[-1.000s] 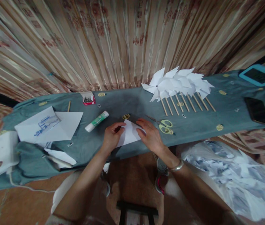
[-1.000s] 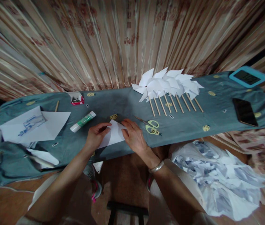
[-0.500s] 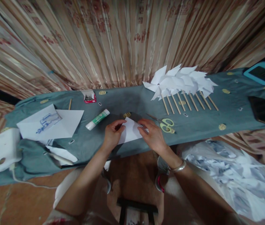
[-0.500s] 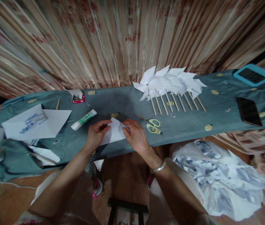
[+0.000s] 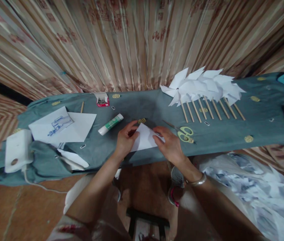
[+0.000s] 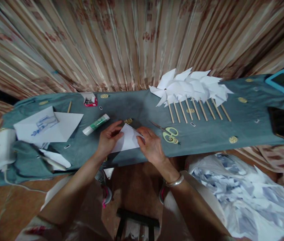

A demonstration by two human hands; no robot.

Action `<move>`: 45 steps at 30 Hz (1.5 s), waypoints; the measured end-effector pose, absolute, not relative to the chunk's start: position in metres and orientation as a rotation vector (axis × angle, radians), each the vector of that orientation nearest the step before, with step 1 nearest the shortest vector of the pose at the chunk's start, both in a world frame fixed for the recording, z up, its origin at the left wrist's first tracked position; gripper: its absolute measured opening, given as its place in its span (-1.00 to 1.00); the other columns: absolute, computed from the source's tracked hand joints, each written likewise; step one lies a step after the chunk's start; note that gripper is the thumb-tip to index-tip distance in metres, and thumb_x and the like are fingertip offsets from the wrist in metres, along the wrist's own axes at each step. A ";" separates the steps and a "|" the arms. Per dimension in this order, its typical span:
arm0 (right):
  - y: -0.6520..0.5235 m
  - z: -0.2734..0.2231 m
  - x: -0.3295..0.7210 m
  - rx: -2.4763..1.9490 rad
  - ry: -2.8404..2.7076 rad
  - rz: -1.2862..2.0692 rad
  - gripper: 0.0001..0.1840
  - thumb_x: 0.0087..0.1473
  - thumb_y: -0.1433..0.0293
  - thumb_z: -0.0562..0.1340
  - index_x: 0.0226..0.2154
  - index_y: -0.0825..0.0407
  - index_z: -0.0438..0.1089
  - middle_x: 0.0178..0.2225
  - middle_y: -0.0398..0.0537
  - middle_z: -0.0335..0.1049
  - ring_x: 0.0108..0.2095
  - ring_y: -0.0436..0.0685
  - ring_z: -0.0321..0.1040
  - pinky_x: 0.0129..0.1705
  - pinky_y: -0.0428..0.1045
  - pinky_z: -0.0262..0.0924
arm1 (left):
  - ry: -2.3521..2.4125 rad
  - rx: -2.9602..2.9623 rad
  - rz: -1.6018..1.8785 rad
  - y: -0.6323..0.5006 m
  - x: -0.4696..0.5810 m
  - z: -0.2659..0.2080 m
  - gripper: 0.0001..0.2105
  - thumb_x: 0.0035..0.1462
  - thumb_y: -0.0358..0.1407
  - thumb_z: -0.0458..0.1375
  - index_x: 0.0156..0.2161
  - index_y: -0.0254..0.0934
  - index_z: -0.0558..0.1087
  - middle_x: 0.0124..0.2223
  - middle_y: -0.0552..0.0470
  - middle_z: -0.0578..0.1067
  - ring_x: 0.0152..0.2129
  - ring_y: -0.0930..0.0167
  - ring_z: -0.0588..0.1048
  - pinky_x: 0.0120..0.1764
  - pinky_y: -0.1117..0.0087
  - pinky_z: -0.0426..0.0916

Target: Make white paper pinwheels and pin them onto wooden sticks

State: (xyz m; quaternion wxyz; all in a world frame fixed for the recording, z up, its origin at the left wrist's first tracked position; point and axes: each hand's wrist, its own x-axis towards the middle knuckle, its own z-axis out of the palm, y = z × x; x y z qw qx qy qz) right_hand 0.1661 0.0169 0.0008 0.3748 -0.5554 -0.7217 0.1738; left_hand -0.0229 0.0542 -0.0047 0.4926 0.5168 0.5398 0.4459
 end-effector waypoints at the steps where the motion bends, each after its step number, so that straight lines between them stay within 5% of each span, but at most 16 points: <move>1: 0.016 0.001 0.166 -1.408 -1.874 0.403 -0.75 0.18 0.39 0.15 -0.09 -0.01 0.39 -0.06 0.04 0.50 -0.07 0.20 0.45 0.02 0.12 0.35 | 1.310 1.256 1.083 0.054 -0.023 -0.005 -0.53 -0.09 -0.41 0.24 0.02 -0.29 0.47 -0.23 0.02 0.61 -0.33 0.39 0.54 -0.19 0.38 0.38; 8: 0.012 0.003 0.162 -1.402 -1.906 0.381 -0.70 0.17 0.38 0.14 -0.03 0.00 0.37 -0.10 0.05 0.50 -0.10 0.20 0.45 -0.03 0.12 0.35 | 1.317 1.248 1.079 0.054 -0.023 -0.005 -0.55 -0.10 -0.42 0.23 0.00 -0.27 0.48 -0.24 0.03 0.61 -0.33 0.39 0.54 -0.16 0.37 0.39; 15: 0.014 0.009 0.167 -1.499 -1.854 0.732 -0.90 0.08 0.37 0.22 -0.33 -0.04 0.47 -0.39 -0.13 0.50 -0.32 0.12 0.45 -0.20 0.01 0.32 | 1.239 1.108 1.024 0.056 -0.029 0.000 -0.50 -0.02 -0.28 0.25 0.08 -0.32 0.41 -0.21 -0.06 0.61 -0.26 0.34 0.56 -0.13 0.33 0.41; 18: 0.014 0.012 0.170 -1.512 -1.829 0.764 -0.89 0.11 0.37 0.19 -0.32 -0.04 0.45 -0.35 -0.14 0.53 -0.29 0.12 0.46 -0.19 0.00 0.29 | 1.236 1.049 1.007 0.056 -0.032 0.000 -0.54 0.07 -0.18 0.20 0.07 -0.31 0.42 -0.22 -0.07 0.62 -0.30 0.33 0.57 -0.17 0.32 0.42; 29: 0.012 0.020 0.174 -1.374 -1.728 0.533 -0.86 0.21 0.32 0.13 -0.26 -0.04 0.39 -0.15 -0.05 0.54 -0.08 0.16 0.45 0.00 0.07 0.28 | 1.234 1.117 0.932 0.053 -0.040 0.001 -0.58 -0.11 -0.18 0.33 -0.11 -0.35 0.55 -0.35 0.02 0.60 -0.49 0.43 0.49 -0.44 0.46 0.36; 37: 0.011 0.024 0.177 -1.341 -1.710 0.473 -0.89 0.23 0.32 0.13 -0.26 -0.06 0.36 -0.11 -0.02 0.52 -0.04 0.19 0.43 0.03 0.13 0.27 | 1.126 0.884 0.755 0.045 -0.038 0.009 -0.57 -0.05 -0.01 0.31 -0.20 -0.36 0.52 -0.34 -0.10 0.62 -0.49 0.29 0.61 -0.44 0.36 0.52; 45: 0.009 0.029 0.179 -1.311 -1.737 0.436 -0.90 0.23 0.33 0.13 -0.25 -0.07 0.36 -0.04 0.00 0.50 0.01 0.20 0.41 0.08 0.16 0.24 | 1.114 0.963 0.661 0.041 -0.038 0.013 -0.54 -0.04 0.06 0.27 -0.28 -0.36 0.51 -0.47 -0.11 0.61 -0.63 0.35 0.57 -0.67 0.51 0.32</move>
